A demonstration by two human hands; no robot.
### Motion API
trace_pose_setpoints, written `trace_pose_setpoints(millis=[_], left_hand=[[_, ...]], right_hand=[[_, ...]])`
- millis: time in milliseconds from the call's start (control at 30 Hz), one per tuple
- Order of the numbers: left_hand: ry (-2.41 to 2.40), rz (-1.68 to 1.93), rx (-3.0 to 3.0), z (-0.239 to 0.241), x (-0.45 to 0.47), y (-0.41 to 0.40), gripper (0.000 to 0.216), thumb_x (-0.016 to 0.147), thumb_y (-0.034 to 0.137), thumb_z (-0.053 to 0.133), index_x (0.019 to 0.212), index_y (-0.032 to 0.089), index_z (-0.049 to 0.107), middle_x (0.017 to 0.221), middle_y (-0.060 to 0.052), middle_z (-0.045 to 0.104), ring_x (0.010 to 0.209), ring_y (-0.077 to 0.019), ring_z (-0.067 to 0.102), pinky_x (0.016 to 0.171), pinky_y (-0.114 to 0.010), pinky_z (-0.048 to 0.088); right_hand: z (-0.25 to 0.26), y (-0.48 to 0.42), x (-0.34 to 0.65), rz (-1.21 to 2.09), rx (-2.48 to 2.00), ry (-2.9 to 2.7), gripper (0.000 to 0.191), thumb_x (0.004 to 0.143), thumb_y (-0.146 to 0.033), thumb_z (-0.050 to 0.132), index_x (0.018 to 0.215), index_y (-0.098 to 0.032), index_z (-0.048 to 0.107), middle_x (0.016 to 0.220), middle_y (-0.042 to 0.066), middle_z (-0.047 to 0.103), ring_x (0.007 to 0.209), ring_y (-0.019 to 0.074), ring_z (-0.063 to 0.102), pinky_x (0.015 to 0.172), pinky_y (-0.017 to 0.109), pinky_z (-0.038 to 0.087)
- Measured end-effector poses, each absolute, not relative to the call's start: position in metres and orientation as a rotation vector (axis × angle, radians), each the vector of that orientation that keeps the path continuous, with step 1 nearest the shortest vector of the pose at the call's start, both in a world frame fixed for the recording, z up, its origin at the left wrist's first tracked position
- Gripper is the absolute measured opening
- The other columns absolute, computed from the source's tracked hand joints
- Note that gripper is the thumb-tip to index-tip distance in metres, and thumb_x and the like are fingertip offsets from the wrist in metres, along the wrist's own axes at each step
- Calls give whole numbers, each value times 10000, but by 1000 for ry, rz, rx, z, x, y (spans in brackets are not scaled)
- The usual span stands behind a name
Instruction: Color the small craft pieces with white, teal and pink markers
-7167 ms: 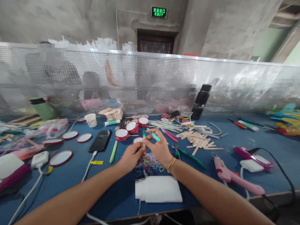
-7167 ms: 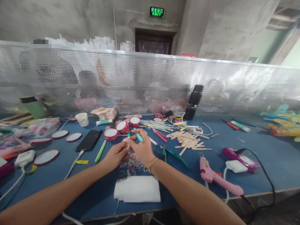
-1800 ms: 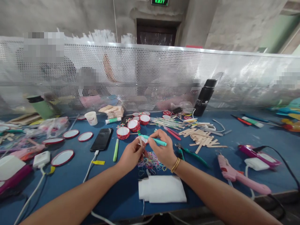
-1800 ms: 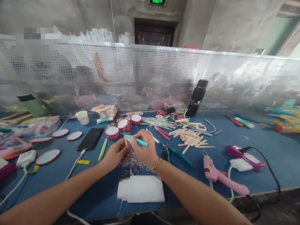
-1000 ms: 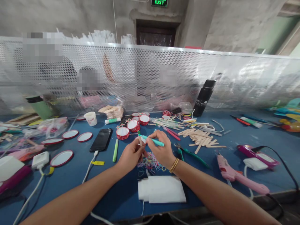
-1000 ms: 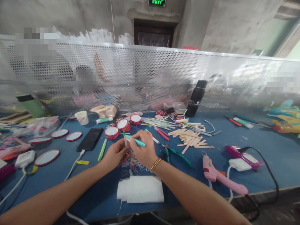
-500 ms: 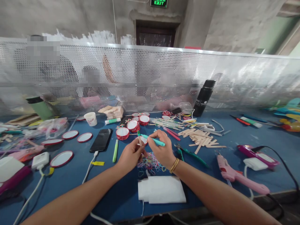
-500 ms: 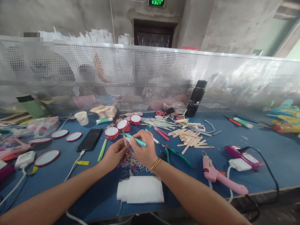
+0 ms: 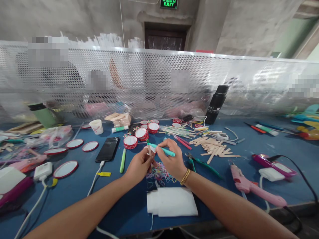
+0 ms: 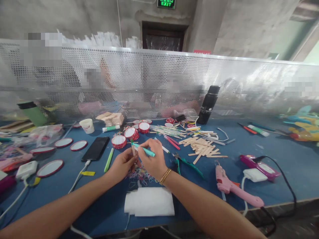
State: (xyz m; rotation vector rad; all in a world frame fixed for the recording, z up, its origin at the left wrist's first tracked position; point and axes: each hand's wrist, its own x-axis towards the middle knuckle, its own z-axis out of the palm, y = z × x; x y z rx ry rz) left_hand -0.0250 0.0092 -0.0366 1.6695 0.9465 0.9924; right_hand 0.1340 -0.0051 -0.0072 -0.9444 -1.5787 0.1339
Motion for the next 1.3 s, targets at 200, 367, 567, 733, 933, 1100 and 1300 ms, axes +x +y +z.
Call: trace_pose_setpoints(millis=[200,367,567,733,933,1100,1300], left_hand=[[956,985,1653,-33,-24,7,268,907,463,556,954,202,515,687,17,671,420,-81,511,417,-191,370],[933,998,1654,-32,-24,8,265,908,463,556,953,206,512,681,21,669,411,-80,510,419,-193,377],[933,997,1678,-37,-25,9,270,916,472,545,957,206,521,708,13,677,432,-91,532,427,-203,402],[930,997,1659,-33,-25,8,264,910,463,556,943,205,514,692,14,675,424,-84,513,419,-195,386],[919,1002,1643,-36,-25,9,285,903,475,565,975,202,527,706,16,673,422,-81,519,420,-197,392],[937,999,1662,-33,-25,8,275,905,469,560,943,201,514,700,11,677,417,-79,519,418,-192,386],[920,1000,1652,-34,-24,8,309,901,493,560,981,196,526,696,6,676,412,-83,520,414,-193,381]], right_hand=[[-8,-3,136,131,-964,-1580,144,860,-223,584,718,-216,561,702,-20,612,695,157,560,759,341,393],[-6,-5,136,155,-943,-1557,143,860,-214,580,718,-215,559,696,-20,610,679,153,557,740,332,399],[-7,-6,134,118,-930,-1603,137,861,-218,579,725,-218,560,699,-19,615,689,157,568,752,339,399],[-7,-5,136,116,-958,-1569,144,865,-227,582,724,-220,557,708,-20,616,689,156,566,759,345,402],[-6,-8,134,125,-936,-1596,130,865,-223,576,735,-222,564,705,-18,621,696,161,568,773,352,405],[-7,-6,135,119,-966,-1576,146,869,-234,576,724,-220,562,709,-21,618,701,159,566,784,352,403],[-6,-6,135,132,-953,-1585,136,869,-231,574,734,-222,565,713,-15,620,705,164,572,778,353,407]])
